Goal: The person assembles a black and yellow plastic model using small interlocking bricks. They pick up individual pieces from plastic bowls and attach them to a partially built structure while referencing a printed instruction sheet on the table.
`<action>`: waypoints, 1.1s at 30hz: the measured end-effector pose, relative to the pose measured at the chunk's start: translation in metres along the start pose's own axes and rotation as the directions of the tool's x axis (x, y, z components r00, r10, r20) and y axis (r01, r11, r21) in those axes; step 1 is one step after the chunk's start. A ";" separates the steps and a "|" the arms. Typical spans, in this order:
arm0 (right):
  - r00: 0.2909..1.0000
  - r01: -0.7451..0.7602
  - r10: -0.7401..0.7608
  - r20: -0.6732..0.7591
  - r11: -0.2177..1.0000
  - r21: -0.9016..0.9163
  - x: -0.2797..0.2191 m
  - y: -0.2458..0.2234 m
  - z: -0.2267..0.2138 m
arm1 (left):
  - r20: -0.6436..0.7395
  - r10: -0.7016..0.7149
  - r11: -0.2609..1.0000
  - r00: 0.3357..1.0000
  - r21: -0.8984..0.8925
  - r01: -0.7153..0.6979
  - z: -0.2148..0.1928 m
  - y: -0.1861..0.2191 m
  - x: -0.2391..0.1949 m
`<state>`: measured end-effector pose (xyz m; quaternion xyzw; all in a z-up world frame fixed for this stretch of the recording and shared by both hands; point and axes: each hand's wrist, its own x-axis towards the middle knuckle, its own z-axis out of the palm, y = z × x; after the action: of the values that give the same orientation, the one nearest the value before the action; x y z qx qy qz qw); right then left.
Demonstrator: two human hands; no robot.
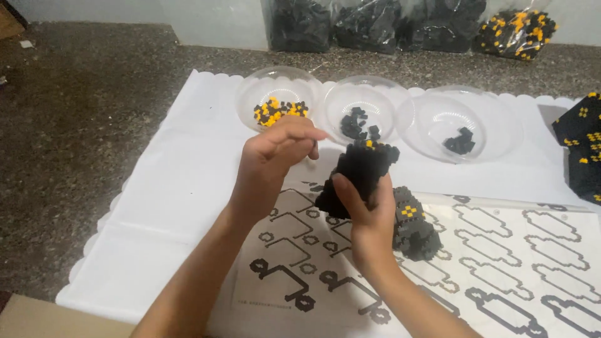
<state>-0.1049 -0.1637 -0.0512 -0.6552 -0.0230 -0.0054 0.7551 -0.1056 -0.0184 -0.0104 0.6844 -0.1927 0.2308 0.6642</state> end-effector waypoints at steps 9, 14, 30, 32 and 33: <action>0.995 0.070 -0.072 0.065 0.997 0.039 -0.009 -0.012 0.003 | -0.084 -0.044 0.998 0.995 -0.049 0.040 -0.006 0.006 -0.006; 0.943 0.329 -0.326 0.072 0.944 -0.030 -0.001 -0.005 0.002 | 0.004 0.102 0.990 0.995 -0.095 -0.101 -0.005 0.012 -0.005; 0.725 0.683 -0.687 0.057 0.704 -0.195 0.005 -0.020 -0.005 | -0.002 -0.082 0.966 0.997 -0.246 0.078 0.023 0.025 -0.023; 0.615 0.779 -0.785 0.079 0.589 -0.216 0.011 -0.016 -0.005 | -0.041 -0.154 0.948 0.987 -0.289 0.136 0.025 0.025 -0.024; 0.612 0.782 -0.787 0.079 0.586 -0.212 0.014 -0.016 -0.005 | -0.043 -0.150 0.949 0.988 -0.286 0.132 0.025 0.024 -0.022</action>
<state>-0.0913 -0.1709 -0.0360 -0.6589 -0.2997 -0.3476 0.5959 -0.1358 -0.0453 -0.0041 0.5870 -0.1531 0.1748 0.7755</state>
